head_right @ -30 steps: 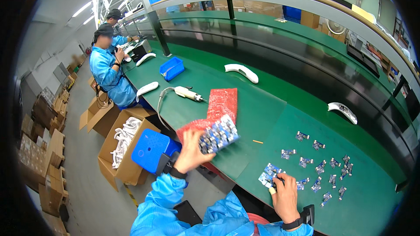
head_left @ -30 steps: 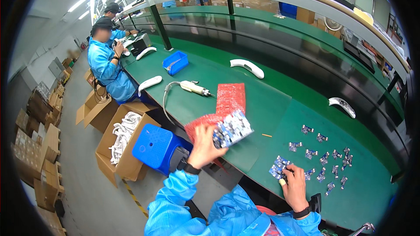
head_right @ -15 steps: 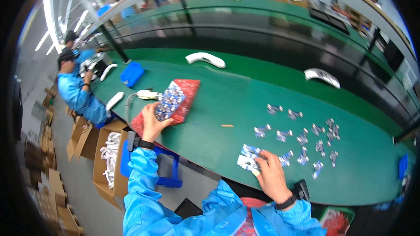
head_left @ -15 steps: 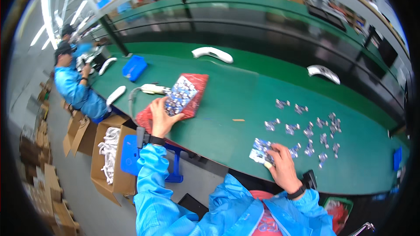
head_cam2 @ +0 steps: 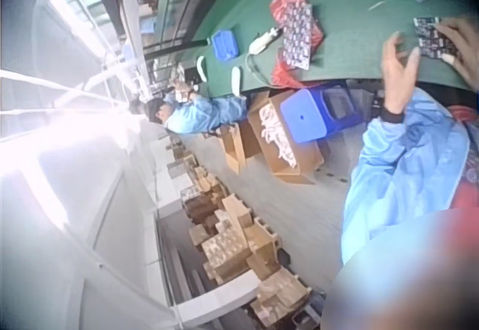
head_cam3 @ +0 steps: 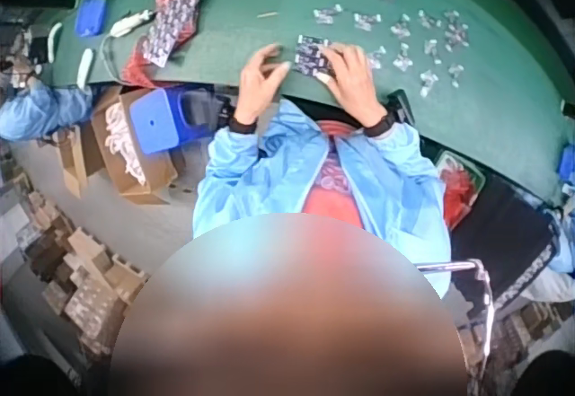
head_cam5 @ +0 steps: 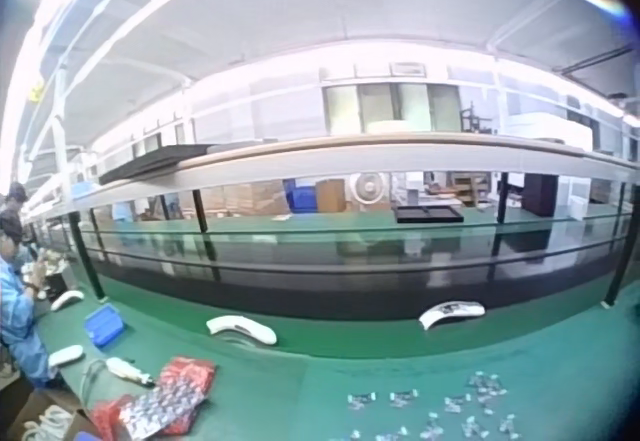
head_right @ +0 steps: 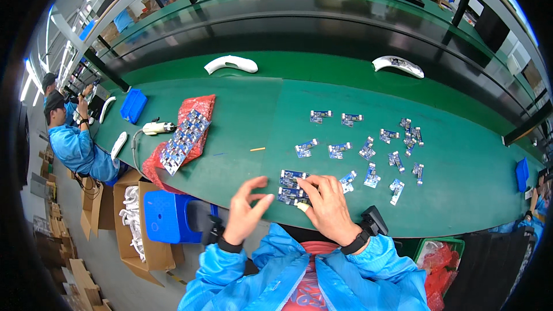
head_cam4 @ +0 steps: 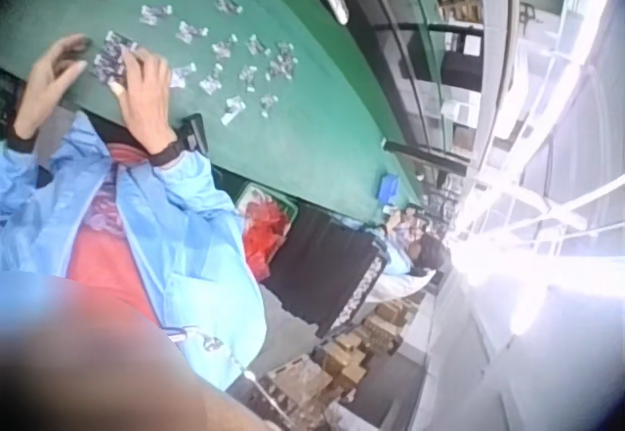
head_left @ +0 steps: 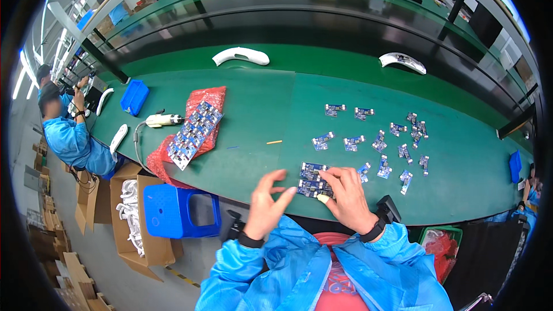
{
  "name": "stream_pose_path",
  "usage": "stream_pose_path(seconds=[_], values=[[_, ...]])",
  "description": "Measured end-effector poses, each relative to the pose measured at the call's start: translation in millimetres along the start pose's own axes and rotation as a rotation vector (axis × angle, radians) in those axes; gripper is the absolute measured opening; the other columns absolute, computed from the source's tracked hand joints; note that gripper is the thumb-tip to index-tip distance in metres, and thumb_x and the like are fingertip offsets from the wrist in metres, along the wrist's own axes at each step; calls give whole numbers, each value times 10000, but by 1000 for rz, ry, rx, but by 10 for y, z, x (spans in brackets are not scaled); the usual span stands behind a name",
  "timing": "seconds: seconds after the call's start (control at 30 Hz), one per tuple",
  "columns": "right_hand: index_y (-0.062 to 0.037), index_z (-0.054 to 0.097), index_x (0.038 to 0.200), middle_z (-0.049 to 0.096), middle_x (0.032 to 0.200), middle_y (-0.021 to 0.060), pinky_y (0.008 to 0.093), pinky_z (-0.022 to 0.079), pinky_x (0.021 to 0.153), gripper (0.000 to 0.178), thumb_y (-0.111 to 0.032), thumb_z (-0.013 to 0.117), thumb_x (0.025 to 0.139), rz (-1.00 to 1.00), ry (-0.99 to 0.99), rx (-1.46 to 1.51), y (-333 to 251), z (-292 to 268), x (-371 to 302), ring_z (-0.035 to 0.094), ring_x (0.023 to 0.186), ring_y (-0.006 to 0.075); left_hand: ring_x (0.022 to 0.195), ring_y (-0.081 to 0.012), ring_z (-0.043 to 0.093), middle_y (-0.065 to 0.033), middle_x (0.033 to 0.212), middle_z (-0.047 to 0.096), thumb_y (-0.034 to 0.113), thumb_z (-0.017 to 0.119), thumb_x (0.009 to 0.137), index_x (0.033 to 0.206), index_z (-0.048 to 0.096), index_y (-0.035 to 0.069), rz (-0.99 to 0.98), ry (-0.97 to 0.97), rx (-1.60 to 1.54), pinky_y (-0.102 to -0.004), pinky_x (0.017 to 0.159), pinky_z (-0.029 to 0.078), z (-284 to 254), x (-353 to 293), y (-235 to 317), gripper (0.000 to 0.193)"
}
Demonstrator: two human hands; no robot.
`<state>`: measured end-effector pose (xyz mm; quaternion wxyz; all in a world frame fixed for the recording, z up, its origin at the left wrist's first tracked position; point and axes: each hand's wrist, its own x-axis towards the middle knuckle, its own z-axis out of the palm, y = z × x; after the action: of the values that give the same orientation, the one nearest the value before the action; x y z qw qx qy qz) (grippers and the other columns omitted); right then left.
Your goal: Assembling and inspecting small circuit board components at a factory workbench.
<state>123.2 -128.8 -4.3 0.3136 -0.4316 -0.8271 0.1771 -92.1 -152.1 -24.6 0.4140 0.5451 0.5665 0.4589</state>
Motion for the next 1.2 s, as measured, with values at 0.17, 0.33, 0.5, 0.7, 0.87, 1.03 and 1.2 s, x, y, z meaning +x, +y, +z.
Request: stream_pose_path(seconds=[0.17,0.33,0.5,0.7,0.87,1.03,1.2], values=[[-35,552,1193,528,1137,124,421,420,869,543,-139,755,700,1,95,70,-18,-183,-80,504,1034,319,851,-115,628,-70,965,646,100,594,928,1031,577,-24,-307,-140,-727,-258,755,527,473,-8,41,162],[-16,531,1239,528,1168,147,398,445,913,502,-175,702,795,265,117,270,188,-553,-215,541,1080,315,785,-84,623,-42,880,654,103,568,948,979,587,-8,-330,-203,-672,-242,705,523,566,45,177,117],[-1,528,1238,635,1111,139,364,493,873,447,-57,637,809,356,-114,543,287,-590,-258,633,1008,281,768,-74,615,-46,873,660,83,581,938,1003,603,-32,-292,-307,-573,-227,698,521,781,27,257,134],[-11,529,1209,604,987,177,421,499,786,460,-8,625,760,203,54,187,266,-474,-342,607,882,356,757,-70,614,-46,869,659,78,582,934,1005,617,-44,-329,-275,-506,-231,661,528,914,41,256,145],[-12,520,1223,570,960,179,420,480,759,443,-39,632,796,254,120,235,376,-476,-272,576,888,357,779,-73,615,-44,885,659,76,586,930,1044,615,-49,-350,-260,-443,-239,678,525,856,56,252,171],[-47,549,1266,599,1052,151,387,482,836,462,-97,660,820,213,-108,373,534,-713,-264,606,957,320,851,-110,621,-55,903,679,89,611,906,1078,625,-11,-99,-94,-104,-243,769,500,604,105,162,200],[-66,543,1263,610,1139,155,380,501,840,443,-161,661,846,139,-224,442,424,-866,-234,609,1022,326,797,-87,597,-45,864,667,146,633,900,1056,640,9,294,-34,235,-238,684,479,587,263,546,207]])
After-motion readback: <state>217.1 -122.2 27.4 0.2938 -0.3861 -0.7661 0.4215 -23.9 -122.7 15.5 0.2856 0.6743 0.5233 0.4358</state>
